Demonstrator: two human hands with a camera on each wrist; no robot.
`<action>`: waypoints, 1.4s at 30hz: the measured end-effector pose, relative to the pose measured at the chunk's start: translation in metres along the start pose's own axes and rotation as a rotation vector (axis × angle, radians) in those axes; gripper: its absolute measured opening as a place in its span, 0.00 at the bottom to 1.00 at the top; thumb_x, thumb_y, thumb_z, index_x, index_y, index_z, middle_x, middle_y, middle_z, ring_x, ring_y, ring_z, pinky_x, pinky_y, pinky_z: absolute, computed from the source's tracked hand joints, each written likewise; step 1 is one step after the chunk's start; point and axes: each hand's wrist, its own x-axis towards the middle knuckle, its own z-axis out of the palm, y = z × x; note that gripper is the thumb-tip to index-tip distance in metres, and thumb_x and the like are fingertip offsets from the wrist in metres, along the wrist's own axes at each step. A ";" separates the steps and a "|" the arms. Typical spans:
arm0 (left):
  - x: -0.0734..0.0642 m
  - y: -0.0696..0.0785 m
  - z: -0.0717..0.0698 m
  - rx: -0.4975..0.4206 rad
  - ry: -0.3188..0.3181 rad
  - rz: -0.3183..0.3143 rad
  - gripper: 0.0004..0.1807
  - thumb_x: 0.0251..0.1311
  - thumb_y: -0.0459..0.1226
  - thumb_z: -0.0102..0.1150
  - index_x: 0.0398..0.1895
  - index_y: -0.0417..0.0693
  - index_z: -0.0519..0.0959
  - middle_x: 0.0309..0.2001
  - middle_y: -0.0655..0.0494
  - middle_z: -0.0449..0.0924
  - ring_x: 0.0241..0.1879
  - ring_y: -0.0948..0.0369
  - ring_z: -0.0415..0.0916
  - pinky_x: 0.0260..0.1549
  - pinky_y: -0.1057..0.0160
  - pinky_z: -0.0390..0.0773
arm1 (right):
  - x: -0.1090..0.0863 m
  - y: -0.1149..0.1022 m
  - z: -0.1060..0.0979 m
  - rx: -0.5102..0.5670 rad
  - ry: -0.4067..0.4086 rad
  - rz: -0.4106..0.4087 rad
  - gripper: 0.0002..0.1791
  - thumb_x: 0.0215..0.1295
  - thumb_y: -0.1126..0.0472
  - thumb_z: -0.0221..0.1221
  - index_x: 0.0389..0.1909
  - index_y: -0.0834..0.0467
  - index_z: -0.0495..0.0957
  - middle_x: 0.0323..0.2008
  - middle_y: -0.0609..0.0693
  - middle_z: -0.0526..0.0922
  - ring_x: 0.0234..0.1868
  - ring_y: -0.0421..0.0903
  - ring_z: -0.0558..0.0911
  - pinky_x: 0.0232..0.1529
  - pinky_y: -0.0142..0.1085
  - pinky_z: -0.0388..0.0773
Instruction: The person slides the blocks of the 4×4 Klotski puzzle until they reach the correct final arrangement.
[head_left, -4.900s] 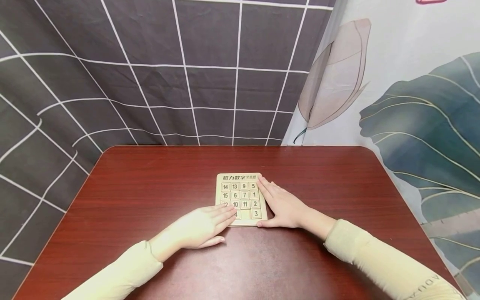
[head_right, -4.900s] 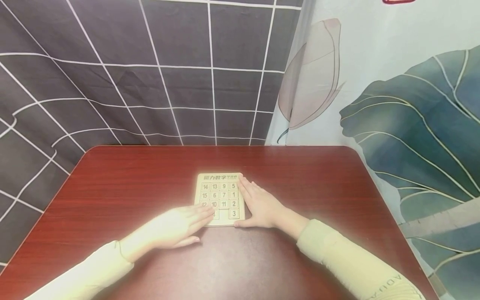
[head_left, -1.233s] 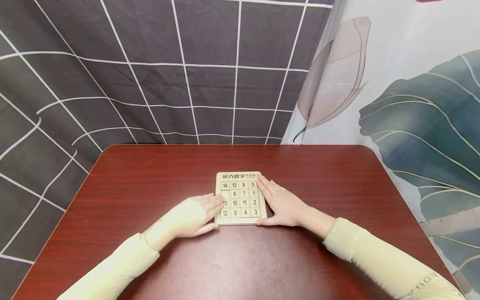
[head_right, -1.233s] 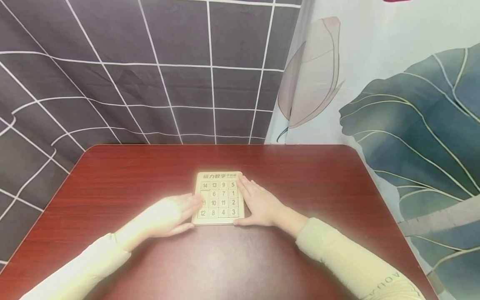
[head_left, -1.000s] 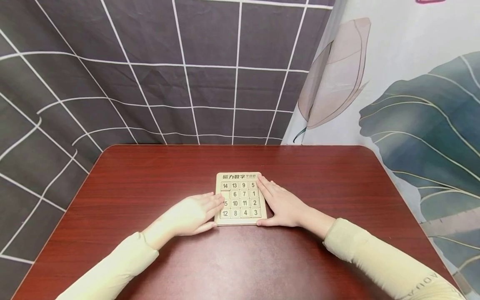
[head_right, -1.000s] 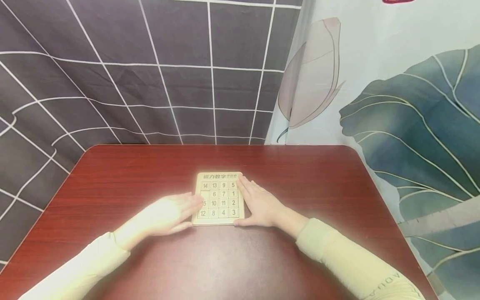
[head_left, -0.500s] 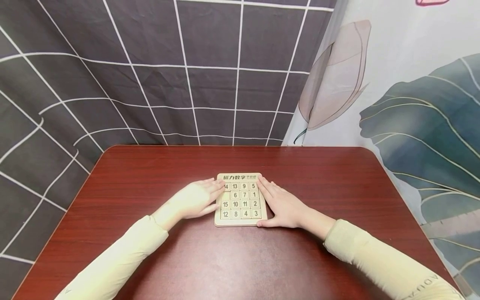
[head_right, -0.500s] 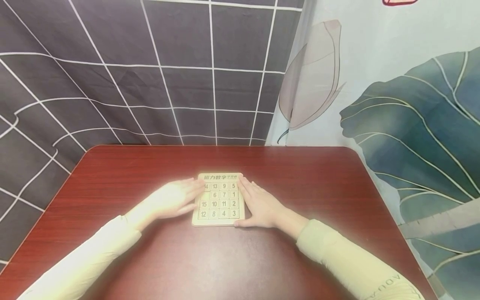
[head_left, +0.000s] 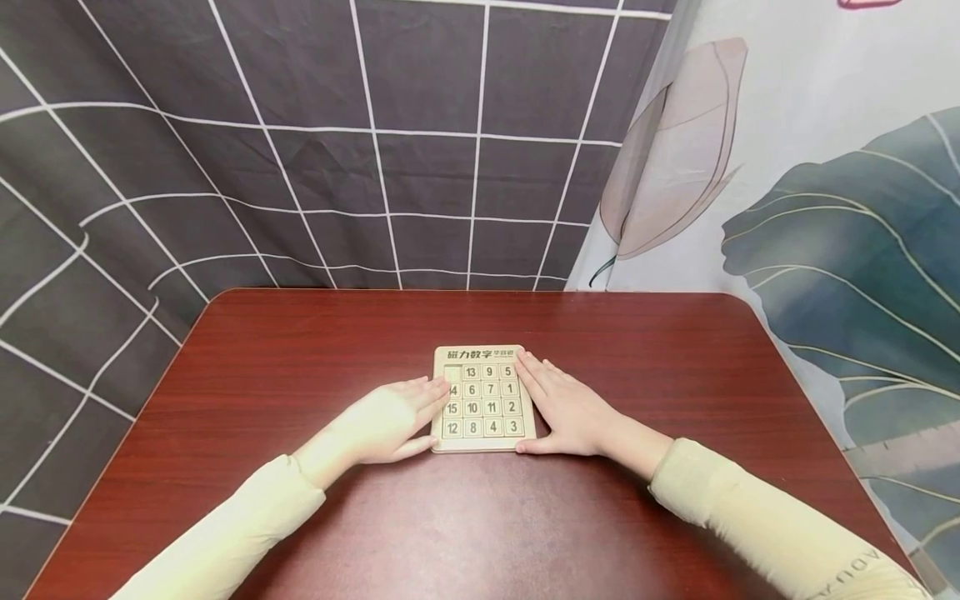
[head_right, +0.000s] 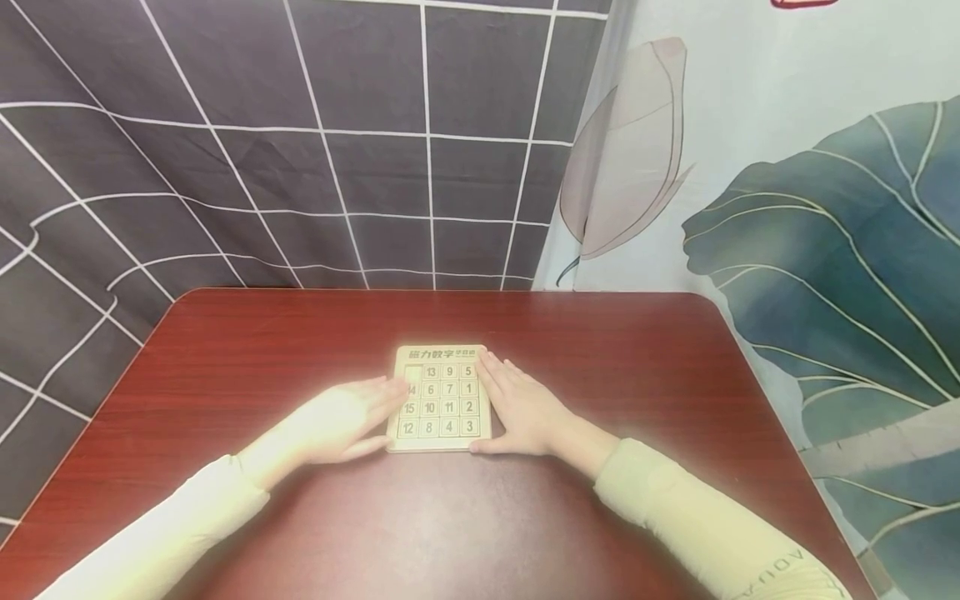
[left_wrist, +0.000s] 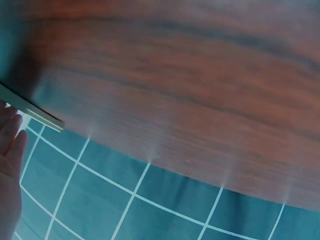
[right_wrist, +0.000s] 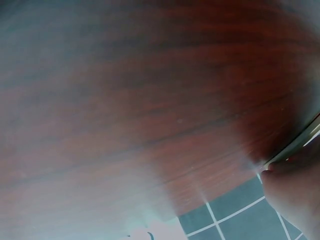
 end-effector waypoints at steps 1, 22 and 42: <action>-0.001 0.000 0.000 0.002 0.000 0.001 0.33 0.70 0.52 0.63 0.67 0.35 0.79 0.68 0.41 0.81 0.69 0.49 0.80 0.72 0.53 0.78 | 0.000 0.000 0.000 -0.001 -0.002 -0.002 0.67 0.62 0.26 0.64 0.84 0.70 0.48 0.86 0.65 0.45 0.87 0.58 0.52 0.86 0.53 0.57; 0.038 -0.018 0.003 -0.076 -0.090 -0.046 0.35 0.76 0.54 0.56 0.74 0.37 0.74 0.75 0.43 0.74 0.75 0.51 0.73 0.77 0.53 0.72 | 0.000 0.000 -0.001 -0.009 0.023 -0.036 0.67 0.62 0.27 0.64 0.82 0.72 0.50 0.85 0.67 0.47 0.86 0.61 0.53 0.85 0.55 0.58; 0.033 -0.027 -0.003 -0.041 -0.034 -0.026 0.32 0.74 0.51 0.59 0.70 0.37 0.78 0.71 0.42 0.78 0.73 0.48 0.75 0.76 0.52 0.73 | 0.000 -0.004 -0.004 0.019 0.024 -0.035 0.65 0.62 0.29 0.64 0.82 0.73 0.50 0.85 0.69 0.48 0.86 0.62 0.54 0.84 0.56 0.61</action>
